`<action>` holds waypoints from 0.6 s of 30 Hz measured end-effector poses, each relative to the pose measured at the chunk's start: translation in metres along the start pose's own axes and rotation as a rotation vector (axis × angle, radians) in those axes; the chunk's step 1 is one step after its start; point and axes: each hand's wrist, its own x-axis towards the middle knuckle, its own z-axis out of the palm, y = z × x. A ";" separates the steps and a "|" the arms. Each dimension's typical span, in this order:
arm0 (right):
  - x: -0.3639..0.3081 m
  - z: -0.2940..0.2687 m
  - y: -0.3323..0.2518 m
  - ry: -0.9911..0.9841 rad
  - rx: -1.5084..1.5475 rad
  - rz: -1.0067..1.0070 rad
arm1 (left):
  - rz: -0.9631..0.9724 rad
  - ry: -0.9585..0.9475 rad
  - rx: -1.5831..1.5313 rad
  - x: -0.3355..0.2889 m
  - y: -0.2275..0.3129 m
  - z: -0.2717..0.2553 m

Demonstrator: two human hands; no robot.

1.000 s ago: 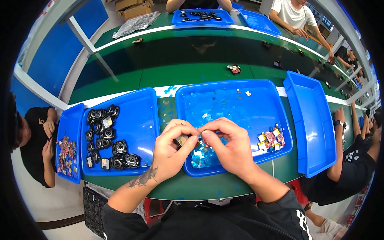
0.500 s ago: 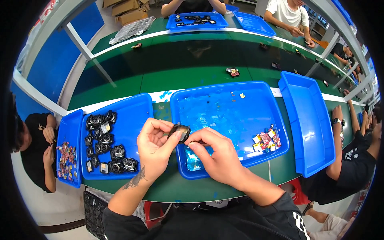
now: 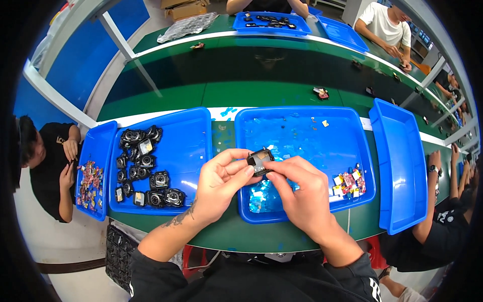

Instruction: Assembling small black electronic housings with internal components at a factory workbench.

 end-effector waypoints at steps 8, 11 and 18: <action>0.003 0.001 -0.003 0.087 -0.042 -0.069 | -0.023 -0.072 0.046 -0.002 -0.008 0.001; 0.005 0.002 -0.012 0.084 -0.066 -0.022 | -0.021 -0.060 0.010 -0.002 -0.008 0.001; 0.004 0.004 -0.012 0.082 -0.071 0.034 | 0.000 -0.100 0.022 -0.004 -0.009 0.001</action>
